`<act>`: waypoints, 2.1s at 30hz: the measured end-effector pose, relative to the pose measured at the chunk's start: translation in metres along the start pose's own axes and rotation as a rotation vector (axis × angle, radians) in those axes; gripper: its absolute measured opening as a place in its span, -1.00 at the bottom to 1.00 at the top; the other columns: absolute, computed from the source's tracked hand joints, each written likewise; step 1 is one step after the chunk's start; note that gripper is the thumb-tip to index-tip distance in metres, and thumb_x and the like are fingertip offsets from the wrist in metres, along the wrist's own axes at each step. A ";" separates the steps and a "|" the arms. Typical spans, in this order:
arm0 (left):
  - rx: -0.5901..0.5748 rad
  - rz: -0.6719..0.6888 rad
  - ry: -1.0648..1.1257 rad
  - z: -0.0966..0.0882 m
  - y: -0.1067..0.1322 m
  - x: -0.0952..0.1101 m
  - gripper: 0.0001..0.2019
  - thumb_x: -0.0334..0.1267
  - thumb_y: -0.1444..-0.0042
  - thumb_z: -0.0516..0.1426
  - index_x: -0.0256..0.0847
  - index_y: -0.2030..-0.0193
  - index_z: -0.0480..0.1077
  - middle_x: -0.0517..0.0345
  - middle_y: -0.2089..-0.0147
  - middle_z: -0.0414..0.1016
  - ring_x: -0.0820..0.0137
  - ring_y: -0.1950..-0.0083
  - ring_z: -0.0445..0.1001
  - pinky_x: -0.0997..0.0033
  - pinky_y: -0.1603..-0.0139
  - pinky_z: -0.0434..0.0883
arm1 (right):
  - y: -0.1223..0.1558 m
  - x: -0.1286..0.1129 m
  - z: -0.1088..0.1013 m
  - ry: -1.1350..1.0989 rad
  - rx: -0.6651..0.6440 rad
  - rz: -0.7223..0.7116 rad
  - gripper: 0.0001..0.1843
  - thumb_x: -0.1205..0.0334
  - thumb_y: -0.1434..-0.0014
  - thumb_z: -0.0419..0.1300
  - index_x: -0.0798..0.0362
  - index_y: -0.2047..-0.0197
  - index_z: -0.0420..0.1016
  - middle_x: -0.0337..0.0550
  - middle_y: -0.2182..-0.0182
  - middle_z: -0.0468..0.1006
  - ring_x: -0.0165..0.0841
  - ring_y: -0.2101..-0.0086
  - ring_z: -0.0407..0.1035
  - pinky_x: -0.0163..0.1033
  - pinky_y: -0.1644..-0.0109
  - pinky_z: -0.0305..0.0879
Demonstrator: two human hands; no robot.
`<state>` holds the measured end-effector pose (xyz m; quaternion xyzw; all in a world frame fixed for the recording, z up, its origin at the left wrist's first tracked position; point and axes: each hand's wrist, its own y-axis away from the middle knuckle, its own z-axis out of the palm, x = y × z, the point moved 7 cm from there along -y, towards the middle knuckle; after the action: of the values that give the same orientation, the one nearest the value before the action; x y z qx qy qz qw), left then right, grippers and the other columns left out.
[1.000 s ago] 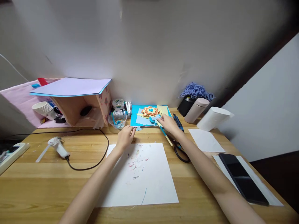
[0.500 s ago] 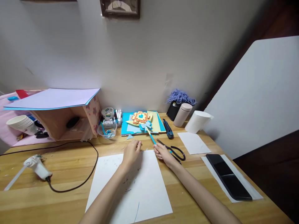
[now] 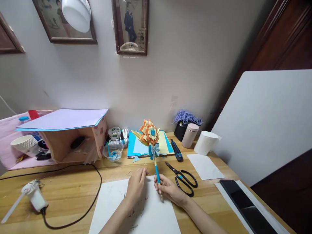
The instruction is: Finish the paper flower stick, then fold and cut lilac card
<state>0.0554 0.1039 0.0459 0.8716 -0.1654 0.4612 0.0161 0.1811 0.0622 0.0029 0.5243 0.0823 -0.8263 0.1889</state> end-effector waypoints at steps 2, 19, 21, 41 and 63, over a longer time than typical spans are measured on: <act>-0.009 -0.012 -0.012 0.001 0.012 -0.010 -0.59 -0.07 -0.24 -0.23 -0.17 0.36 0.34 0.10 0.33 0.45 0.31 0.25 0.39 0.35 0.21 0.24 | 0.001 0.001 0.003 -0.024 0.010 -0.003 -0.73 0.13 -0.03 0.26 0.04 0.22 0.33 -0.28 0.47 0.33 -0.54 0.53 0.09 -0.38 0.40 -0.01; 0.216 -0.091 0.456 -0.038 0.100 -0.008 -0.62 -0.09 -0.15 0.01 -0.20 -0.06 0.29 -0.03 -0.12 0.34 0.29 -0.13 0.31 0.33 -0.14 0.24 | -0.019 0.035 0.113 0.093 -0.176 0.010 -0.63 -0.13 -0.09 0.12 0.02 0.30 0.26 -0.36 0.57 0.13 -0.51 0.57 -0.04 -0.34 0.50 -0.14; 0.417 -0.165 0.483 -0.064 0.134 -0.012 -0.61 -0.08 -0.15 0.01 -0.20 -0.07 0.29 -0.03 -0.13 0.34 0.28 -0.16 0.29 0.32 -0.16 0.23 | -0.019 0.039 0.156 0.093 -0.309 0.029 -0.65 -0.11 -0.13 0.09 0.03 0.29 0.25 -0.36 0.57 0.12 -0.51 0.57 -0.04 -0.34 0.50 -0.14; 1.791 -0.802 0.120 -0.145 0.594 -0.080 -0.59 0.00 -0.05 0.06 -0.32 0.17 0.44 -0.08 0.22 0.54 0.28 0.23 0.51 0.39 0.29 0.44 | 0.180 0.301 0.476 -0.008 -1.183 0.676 -0.57 -0.19 -0.04 0.11 0.05 0.41 0.22 -0.40 0.69 0.22 -0.56 0.72 -0.06 -0.38 0.65 -0.22; 1.896 -1.684 0.126 -0.139 0.789 -0.220 -0.68 -0.18 -0.16 0.06 -0.24 -0.03 0.29 0.01 -0.03 0.34 0.31 0.04 0.39 0.18 0.08 0.40 | 0.169 0.446 0.399 0.641 -1.172 0.674 -0.45 -0.22 0.14 0.18 0.01 0.19 0.39 -0.12 0.30 0.47 -0.26 0.30 0.34 -0.19 0.27 0.22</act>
<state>-0.4088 -0.5563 -0.1504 0.3528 0.8327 0.2859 -0.3168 -0.2532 -0.3266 -0.2124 0.5495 0.3949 -0.3512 0.6471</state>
